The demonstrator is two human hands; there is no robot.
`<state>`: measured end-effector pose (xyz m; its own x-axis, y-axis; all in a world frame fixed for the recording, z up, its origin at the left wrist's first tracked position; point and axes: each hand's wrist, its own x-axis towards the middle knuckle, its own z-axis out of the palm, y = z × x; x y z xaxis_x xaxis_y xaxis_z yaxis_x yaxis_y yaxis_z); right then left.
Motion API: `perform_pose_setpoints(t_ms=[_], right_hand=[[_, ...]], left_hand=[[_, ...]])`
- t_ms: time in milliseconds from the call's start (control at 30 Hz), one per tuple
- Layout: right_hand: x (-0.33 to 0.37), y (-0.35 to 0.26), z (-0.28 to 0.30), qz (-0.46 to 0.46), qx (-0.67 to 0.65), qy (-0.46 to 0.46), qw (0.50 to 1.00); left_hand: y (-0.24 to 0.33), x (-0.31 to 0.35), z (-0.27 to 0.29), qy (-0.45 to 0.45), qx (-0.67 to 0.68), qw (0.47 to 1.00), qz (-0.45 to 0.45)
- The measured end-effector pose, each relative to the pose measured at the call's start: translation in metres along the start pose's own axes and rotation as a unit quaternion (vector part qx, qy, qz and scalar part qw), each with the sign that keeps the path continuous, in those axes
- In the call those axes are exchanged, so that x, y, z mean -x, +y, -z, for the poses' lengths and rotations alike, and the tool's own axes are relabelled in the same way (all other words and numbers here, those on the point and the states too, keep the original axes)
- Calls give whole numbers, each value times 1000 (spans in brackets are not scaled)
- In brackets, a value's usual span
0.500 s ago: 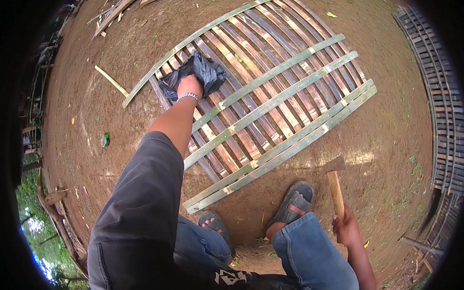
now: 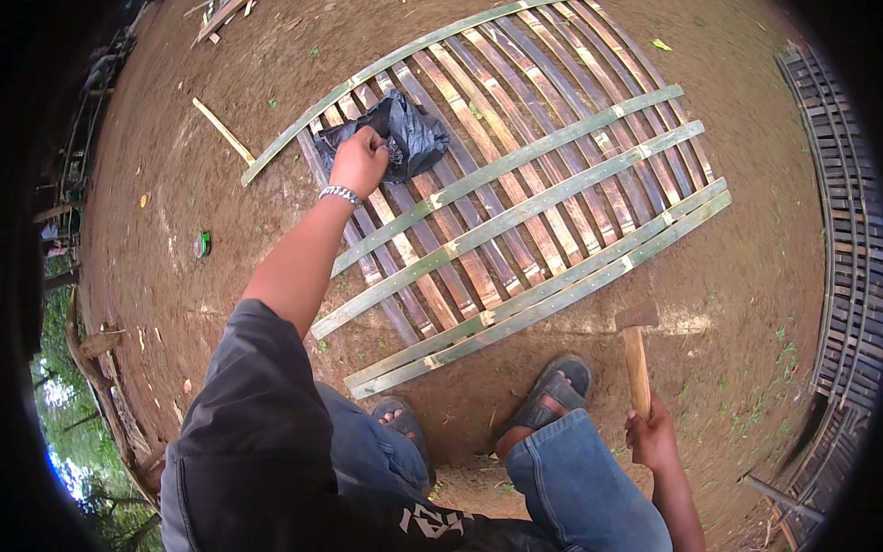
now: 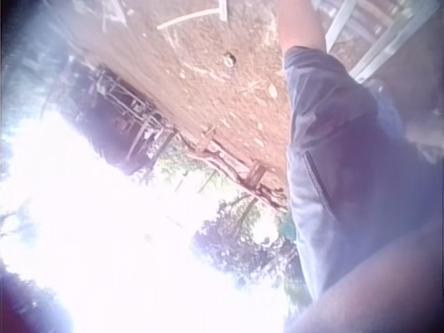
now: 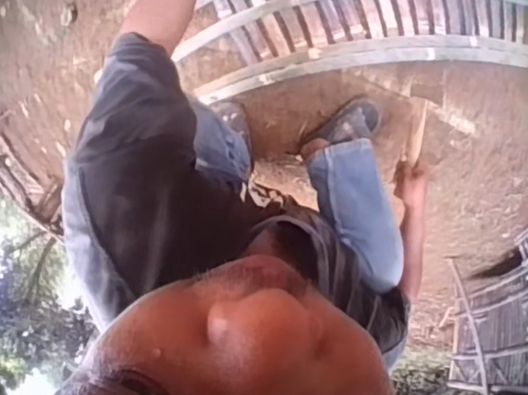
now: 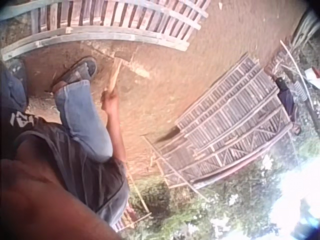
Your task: The person uses a hammer to drive nails into a wooden lattice structure lying on the ground. They repeatedly pick up nails from a black plastic bag and secure the cross slats to the main frame.
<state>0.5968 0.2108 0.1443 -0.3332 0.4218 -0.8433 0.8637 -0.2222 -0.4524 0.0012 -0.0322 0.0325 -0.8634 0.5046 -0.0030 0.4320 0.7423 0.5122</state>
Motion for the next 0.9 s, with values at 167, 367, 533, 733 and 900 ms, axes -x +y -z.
perform_pose_setpoints(t_ms=[167, 367, 533, 733, 900], right_hand=[[-8, -14, -3, -3, 26, -5, 1000], [-3, -27, -11, 7, 44, -2, 999], [2, -14, -10, 11, 44, 1, 999], [14, -17, -18, -10, 46, 4, 999], [12, -41, -31, -19, 101, -16, 995]], left_hand=[[-31, 0, -8, 15, 55, 998, 40], [-36, -10, -17, 21, 84, 995, 39], [3, 18, -12, 13, 295, 954, 57], [16, 78, -42, -63, 205, 976, -19], [-1, 79, -75, -33, 224, 974, -18]])
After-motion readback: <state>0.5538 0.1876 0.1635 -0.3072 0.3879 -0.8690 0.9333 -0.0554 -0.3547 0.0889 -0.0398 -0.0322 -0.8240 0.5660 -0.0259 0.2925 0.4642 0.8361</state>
